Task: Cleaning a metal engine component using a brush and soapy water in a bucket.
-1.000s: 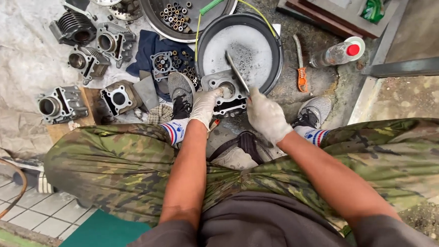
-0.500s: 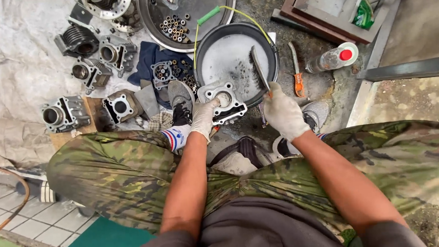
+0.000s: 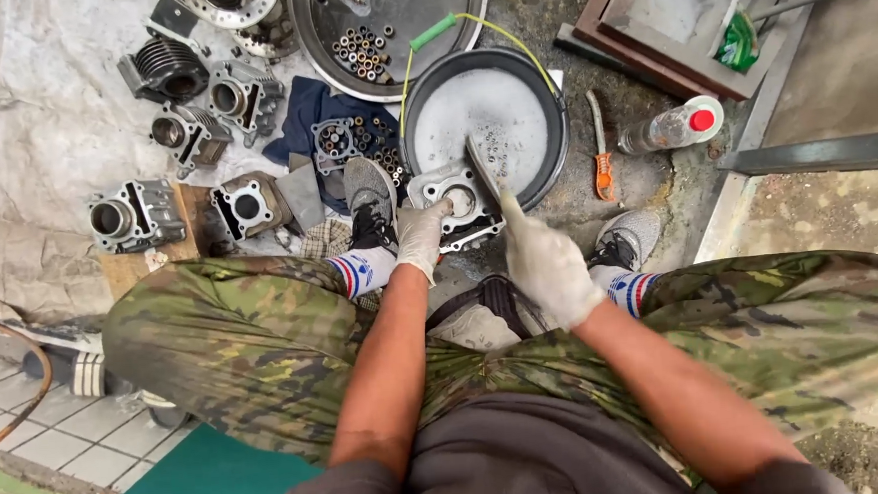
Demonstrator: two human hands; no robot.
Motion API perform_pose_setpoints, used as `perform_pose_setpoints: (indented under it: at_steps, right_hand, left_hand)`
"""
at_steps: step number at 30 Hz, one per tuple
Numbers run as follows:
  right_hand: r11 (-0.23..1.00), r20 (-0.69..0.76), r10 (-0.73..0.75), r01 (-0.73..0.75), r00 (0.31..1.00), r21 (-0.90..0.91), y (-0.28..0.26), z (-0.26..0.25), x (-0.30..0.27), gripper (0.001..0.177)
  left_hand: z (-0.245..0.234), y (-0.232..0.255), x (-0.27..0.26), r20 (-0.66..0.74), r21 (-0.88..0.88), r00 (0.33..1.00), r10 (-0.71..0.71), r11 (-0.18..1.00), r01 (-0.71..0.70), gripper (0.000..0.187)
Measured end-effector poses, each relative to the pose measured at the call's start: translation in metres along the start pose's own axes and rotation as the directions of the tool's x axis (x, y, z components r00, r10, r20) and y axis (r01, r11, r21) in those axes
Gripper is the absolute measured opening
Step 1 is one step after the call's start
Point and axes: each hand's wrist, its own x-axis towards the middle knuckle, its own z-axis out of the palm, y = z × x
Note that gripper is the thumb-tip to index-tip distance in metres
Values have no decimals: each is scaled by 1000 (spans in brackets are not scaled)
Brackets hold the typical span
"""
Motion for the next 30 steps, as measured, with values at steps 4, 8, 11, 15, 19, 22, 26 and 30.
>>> perform_pose_setpoints:
  at_steps: [4, 8, 11, 15, 19, 22, 26, 30]
  right_hand:
    - [997, 21, 15, -13, 1000, -72, 6, 12, 2, 66]
    - [988, 161, 49, -72, 986, 136, -4, 3, 72, 63]
    - [976, 194, 13, -54, 981, 209, -4, -25, 31, 55]
    - [964, 363, 123, -199, 923, 178, 17, -46, -16, 58]
    - [989, 199, 113, -129, 973, 72, 20, -21, 2, 64]
    - [983, 362, 124, -164, 924, 82, 8, -32, 14, 72]
    - [996, 259, 89, -88, 962, -17, 19, -4, -8, 70]
    - [997, 120, 72, -71, 990, -15, -3, -5, 29, 67]
  left_hand:
    - [2, 6, -7, 37, 72, 999, -30, 997, 27, 86]
    - [1, 7, 3, 63, 165, 998, -17, 986, 6, 91]
    - [5, 11, 0, 70, 171, 996, -50, 985, 37, 87]
    - [8, 13, -2, 50, 93, 998, -27, 995, 22, 81]
    - [6, 4, 3, 53, 97, 999, -10, 995, 5, 81]
    - [6, 8, 2, 58, 104, 998, -2, 995, -4, 77]
    - [5, 1, 7, 62, 120, 998, -24, 993, 17, 85]
    - [2, 14, -3, 71, 133, 998, -1, 991, -8, 79]
